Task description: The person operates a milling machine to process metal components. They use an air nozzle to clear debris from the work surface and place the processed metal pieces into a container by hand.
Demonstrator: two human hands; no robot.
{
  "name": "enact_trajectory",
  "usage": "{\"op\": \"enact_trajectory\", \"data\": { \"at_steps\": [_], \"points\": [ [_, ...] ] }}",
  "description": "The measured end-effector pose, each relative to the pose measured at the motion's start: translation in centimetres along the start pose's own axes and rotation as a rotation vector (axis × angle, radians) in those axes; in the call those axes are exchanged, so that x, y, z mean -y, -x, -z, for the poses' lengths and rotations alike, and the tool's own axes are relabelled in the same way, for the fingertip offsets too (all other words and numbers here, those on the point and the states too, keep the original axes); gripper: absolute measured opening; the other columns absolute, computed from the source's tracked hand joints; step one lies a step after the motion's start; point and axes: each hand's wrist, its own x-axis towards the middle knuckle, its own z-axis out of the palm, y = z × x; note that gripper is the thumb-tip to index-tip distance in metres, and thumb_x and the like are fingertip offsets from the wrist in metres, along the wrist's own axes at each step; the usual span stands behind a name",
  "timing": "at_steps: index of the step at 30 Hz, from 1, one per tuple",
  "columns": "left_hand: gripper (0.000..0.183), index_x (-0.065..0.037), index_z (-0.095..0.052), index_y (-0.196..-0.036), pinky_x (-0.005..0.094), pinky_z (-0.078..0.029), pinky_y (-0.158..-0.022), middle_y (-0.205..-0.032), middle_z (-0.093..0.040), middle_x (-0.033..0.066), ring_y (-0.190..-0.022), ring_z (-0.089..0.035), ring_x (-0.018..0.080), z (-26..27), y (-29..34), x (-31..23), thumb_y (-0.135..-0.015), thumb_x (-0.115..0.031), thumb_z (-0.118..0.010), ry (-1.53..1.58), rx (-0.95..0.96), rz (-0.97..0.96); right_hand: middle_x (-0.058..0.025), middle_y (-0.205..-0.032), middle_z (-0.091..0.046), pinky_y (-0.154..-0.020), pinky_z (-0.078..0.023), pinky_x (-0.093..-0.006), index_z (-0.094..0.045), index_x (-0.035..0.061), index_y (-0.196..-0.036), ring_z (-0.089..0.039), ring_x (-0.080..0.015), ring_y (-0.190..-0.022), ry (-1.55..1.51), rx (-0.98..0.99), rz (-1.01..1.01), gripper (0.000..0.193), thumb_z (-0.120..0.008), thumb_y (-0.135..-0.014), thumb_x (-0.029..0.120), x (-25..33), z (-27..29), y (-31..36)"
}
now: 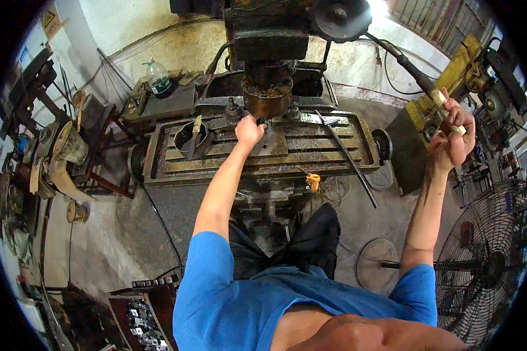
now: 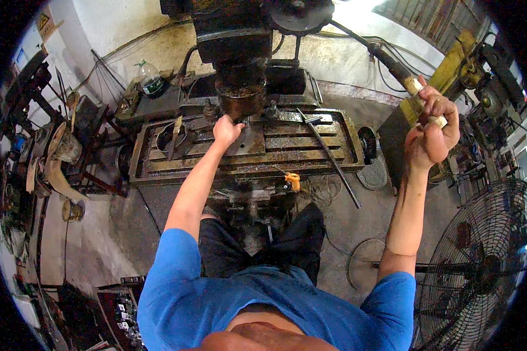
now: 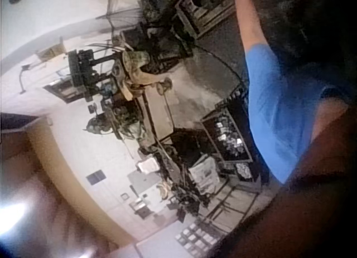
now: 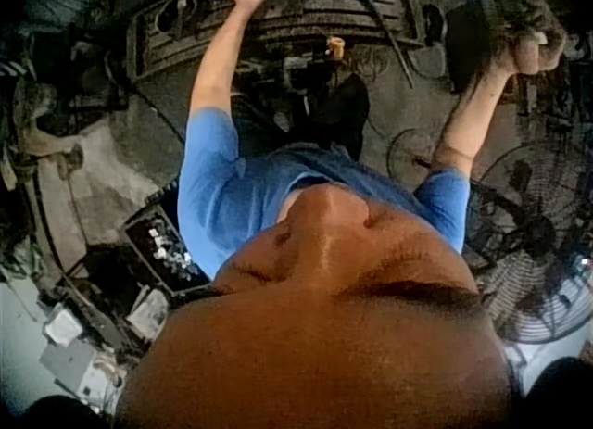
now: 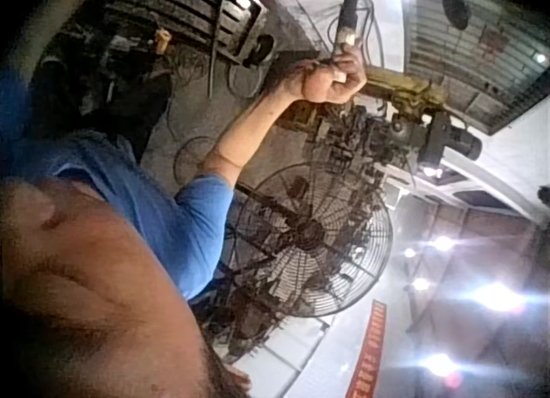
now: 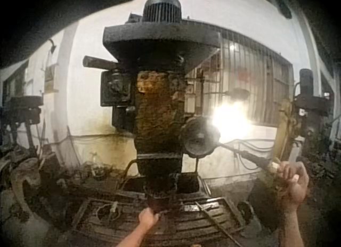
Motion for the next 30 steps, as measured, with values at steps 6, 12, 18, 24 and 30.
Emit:
{"op": "enact_trajectory", "data": {
  "at_steps": [6, 12, 18, 24, 30],
  "points": [
    [0.042, 0.003, -0.055, -0.066, 0.0423, -0.046, -0.062, -0.069, -0.059, 0.0189, -0.070, -0.059, 0.0345, 0.4, -0.4, 0.0, -0.063, -0.035, -0.074, -0.006, 0.164, 0.096, -0.0097, -0.069, -0.043, -0.096, -0.026, -0.0583, -0.041, 0.0015, -0.068, -0.048, -0.0278, -0.080, 0.019, -0.010, 0.036, 0.012, -0.045, -0.060, 0.010, -1.2, 0.8, 2.5],
    [0.044, 0.002, -0.053, -0.065, 0.0429, -0.045, -0.058, -0.068, -0.059, 0.0189, -0.069, -0.059, 0.0354, 0.2, -0.3, -0.3, -0.063, -0.037, -0.074, -0.002, 0.043, 0.030, -0.0092, -0.069, -0.043, -0.097, -0.026, -0.0565, -0.040, 0.0032, -0.064, -0.049, -0.0278, -0.082, 0.028, -0.050, -0.019, 0.010, -0.044, -0.059, 0.009, -0.2, 0.3, 1.9],
    [0.038, 0.001, -0.054, -0.069, 0.0417, -0.045, -0.055, -0.066, -0.058, 0.0171, -0.064, -0.059, 0.0331, 1.3, -0.2, -1.0, -0.066, -0.032, -0.073, -0.080, 0.169, 0.081, -0.0083, -0.071, -0.044, -0.099, -0.024, -0.0554, -0.042, 0.0032, -0.068, -0.049, -0.0286, -0.087, 0.030, -0.046, -0.061, 0.015, -0.048, -0.059, 0.015, -0.2, 0.4, 3.3],
    [0.034, 0.007, -0.060, -0.091, 0.0394, -0.047, -0.054, -0.073, -0.061, 0.0200, -0.066, -0.061, 0.0302, 3.8, 1.6, 0.8, -0.075, -0.022, -0.065, 0.298, 0.167, -0.088, -0.0089, -0.072, -0.046, -0.101, -0.021, -0.0546, -0.043, 0.0025, -0.068, -0.049, -0.0276, -0.089, -0.055, -0.063, -0.101, 0.014, -0.044, -0.057, 0.010, 0.0, 0.5, 3.8],
    [0.028, 0.007, -0.055, -0.104, 0.0233, -0.042, -0.043, -0.068, -0.060, 0.0077, -0.049, -0.053, 0.0104, 13.1, 7.4, 2.9, -0.081, -0.007, -0.058, 0.754, 0.369, 0.152, -0.0090, -0.072, -0.046, -0.102, -0.020, -0.0543, -0.044, 0.0018, -0.067, -0.049, -0.0274, -0.090, -0.119, -0.077, -0.112, 0.012, -0.042, -0.057, 0.008, -0.5, 0.6, 5.0]
  ]
}}
